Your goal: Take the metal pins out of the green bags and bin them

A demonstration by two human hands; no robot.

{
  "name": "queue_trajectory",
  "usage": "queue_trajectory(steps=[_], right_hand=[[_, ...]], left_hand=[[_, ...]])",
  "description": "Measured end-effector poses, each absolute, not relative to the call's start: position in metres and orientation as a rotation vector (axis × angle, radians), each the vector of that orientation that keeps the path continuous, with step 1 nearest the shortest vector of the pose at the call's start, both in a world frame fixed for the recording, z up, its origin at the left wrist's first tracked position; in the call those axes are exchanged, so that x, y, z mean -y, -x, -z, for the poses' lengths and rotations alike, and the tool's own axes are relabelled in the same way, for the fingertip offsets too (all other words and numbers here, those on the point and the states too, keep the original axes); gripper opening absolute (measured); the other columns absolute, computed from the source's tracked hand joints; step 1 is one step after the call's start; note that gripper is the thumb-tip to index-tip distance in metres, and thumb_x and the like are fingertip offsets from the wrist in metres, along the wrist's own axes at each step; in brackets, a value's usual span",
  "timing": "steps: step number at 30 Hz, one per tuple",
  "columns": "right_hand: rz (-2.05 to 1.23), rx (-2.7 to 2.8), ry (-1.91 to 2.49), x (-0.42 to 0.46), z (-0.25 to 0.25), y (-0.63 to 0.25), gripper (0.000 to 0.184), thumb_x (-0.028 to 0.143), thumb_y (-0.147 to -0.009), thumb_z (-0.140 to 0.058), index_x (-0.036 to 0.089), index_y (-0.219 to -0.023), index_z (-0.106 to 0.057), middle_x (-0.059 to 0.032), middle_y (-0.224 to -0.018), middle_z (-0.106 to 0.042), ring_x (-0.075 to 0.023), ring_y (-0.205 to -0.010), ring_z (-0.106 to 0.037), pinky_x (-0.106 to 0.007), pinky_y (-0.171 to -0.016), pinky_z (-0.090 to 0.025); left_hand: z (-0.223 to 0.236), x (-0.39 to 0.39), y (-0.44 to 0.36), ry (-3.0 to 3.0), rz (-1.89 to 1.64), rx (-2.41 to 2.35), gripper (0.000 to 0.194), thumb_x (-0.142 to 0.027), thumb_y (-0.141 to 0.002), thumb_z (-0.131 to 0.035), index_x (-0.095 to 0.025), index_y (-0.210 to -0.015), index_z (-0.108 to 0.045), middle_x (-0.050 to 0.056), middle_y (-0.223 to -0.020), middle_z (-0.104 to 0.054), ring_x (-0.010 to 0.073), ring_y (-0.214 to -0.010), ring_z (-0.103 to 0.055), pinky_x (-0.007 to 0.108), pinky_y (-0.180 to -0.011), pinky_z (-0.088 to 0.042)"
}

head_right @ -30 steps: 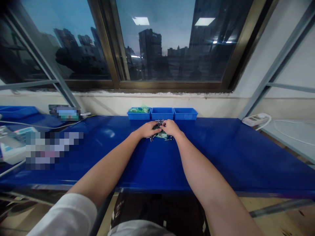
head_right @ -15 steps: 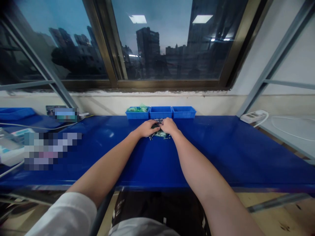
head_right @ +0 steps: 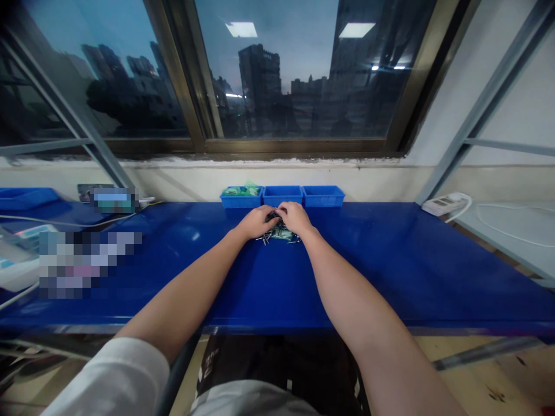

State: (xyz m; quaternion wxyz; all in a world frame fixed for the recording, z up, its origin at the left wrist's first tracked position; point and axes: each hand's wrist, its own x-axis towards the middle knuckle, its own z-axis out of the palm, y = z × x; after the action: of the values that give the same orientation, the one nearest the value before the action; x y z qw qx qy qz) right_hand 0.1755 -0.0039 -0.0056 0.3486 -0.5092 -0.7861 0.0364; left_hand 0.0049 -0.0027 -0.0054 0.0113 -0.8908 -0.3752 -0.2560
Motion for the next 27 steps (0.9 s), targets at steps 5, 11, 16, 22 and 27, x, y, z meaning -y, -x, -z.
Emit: queue_trajectory(steps=[5, 11, 16, 22, 27], right_hand=[[-0.185, 1.925, 1.191, 0.006, 0.001, -0.172, 0.019, 0.031, -0.082, -0.057, 0.017, -0.083, -0.069, -0.0053, -0.080, -0.067, -0.0163, -0.076, -0.058, -0.027, -0.074, -0.043], [-0.598, 1.714, 1.051, -0.002, 0.006, -0.171, 0.017, 0.031, -0.076, -0.058, 0.015, -0.080, -0.064, -0.0047, -0.074, -0.068, -0.0170, -0.072, -0.063, -0.029, -0.071, -0.049], [-0.766, 1.574, 1.050, -0.008, 0.009, -0.174, 0.022, 0.036, -0.074, -0.059, 0.016, -0.082, -0.061, -0.0046, -0.074, -0.068, -0.0146, -0.066, -0.061, -0.029, -0.066, -0.050], [-0.849, 1.566, 1.031, -0.007, 0.010, -0.175, 0.026, 0.041, -0.070, -0.060, 0.017, -0.080, -0.061, -0.0022, -0.070, -0.065, -0.0112, -0.058, -0.054, -0.025, -0.057, -0.046], [-0.845, 1.537, 1.050, -0.002, 0.005, -0.174, 0.033, 0.047, -0.067, -0.063, 0.018, -0.082, -0.064, -0.0022, -0.069, -0.065, -0.0129, -0.060, -0.055, -0.026, -0.057, -0.045]], left_hand=[[0.002, 0.002, -0.006, 2.685, 0.882, 1.172, 0.026, -0.031, -0.089, -0.046, -0.016, -0.103, -0.061, 0.009, -0.100, -0.065, 0.0207, -0.094, -0.061, 0.032, -0.086, -0.047], [-0.001, 0.004, -0.006, 2.718, 0.844, 1.173, 0.026, -0.027, -0.092, -0.040, -0.016, -0.091, -0.064, 0.008, -0.092, -0.066, 0.0189, -0.089, -0.062, 0.030, -0.083, -0.047], [-0.002, 0.007, -0.006, 2.640, 0.958, 1.299, 0.025, -0.033, -0.092, -0.044, -0.017, -0.101, -0.060, 0.007, -0.099, -0.067, 0.0203, -0.092, -0.062, 0.031, -0.084, -0.047], [-0.003, 0.006, -0.005, 2.660, 0.994, 1.207, 0.025, -0.032, -0.094, -0.041, -0.019, -0.103, -0.061, 0.006, -0.099, -0.067, 0.0188, -0.094, -0.062, 0.031, -0.086, -0.045], [-0.002, 0.002, -0.005, 2.581, 0.953, 1.242, 0.028, -0.026, -0.094, -0.038, -0.017, -0.093, -0.065, 0.008, -0.093, -0.067, 0.0195, -0.091, -0.062, 0.031, -0.084, -0.045]])
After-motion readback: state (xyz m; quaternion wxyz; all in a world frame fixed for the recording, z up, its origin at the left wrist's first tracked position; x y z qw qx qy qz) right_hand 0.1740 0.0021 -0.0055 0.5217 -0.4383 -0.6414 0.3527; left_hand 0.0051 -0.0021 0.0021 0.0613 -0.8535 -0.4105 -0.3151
